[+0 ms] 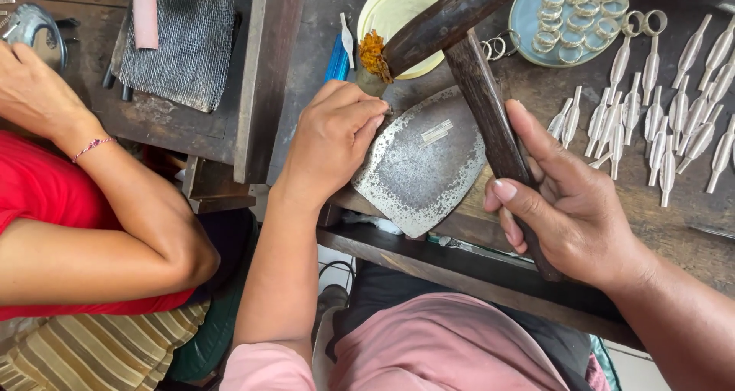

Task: Hammering and shaping small silver components on a metal anvil using a wooden mallet at a jewelry workbench.

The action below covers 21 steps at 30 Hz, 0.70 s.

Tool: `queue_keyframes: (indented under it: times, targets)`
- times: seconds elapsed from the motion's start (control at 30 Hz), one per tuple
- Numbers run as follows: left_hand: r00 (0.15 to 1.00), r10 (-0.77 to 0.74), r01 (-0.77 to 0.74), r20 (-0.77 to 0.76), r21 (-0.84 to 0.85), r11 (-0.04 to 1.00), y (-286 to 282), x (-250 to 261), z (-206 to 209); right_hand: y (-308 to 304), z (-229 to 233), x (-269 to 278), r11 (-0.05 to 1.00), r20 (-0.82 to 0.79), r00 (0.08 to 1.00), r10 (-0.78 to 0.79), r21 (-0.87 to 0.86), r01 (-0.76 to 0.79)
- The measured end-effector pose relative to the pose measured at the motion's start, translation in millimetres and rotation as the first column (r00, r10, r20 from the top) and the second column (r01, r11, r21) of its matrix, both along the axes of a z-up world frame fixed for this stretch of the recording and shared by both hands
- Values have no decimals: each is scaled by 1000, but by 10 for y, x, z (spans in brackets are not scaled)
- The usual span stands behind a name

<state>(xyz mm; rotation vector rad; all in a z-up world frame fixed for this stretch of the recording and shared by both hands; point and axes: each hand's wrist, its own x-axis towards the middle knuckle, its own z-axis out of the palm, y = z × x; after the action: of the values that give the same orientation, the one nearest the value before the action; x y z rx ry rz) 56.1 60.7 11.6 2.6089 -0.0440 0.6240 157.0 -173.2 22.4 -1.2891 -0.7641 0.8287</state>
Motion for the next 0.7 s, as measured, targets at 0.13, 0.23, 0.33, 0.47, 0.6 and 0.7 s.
queue_keyframes:
  times: [0.13,0.23,0.33,0.47,0.6,0.7]
  targets:
    - [999,49,-49,11,18,999,-25,-32,26,-3,3,4,1000,13,1000,7,2,-7]
    - [997,76,-76,-1,6,997,-33,-50,27,3,2,-4,1000,5,1000,8,0,-8]
    - [997,72,-72,29,-4,997,-93,-35,71,-4,4,0,1000,7,1000,-5,0,5]
    - [997,38,-32,70,-91,995,-315,10,199,-9,18,1,999,37,999,-16,35,15]
    - [999,-33,34,16,-73,997,-525,78,170,-3,33,-10,999,27,999,-31,25,30]
    - [993,45,-51,110,48,998,-573,115,40,-5,33,-3,999,26,999,-25,25,24]
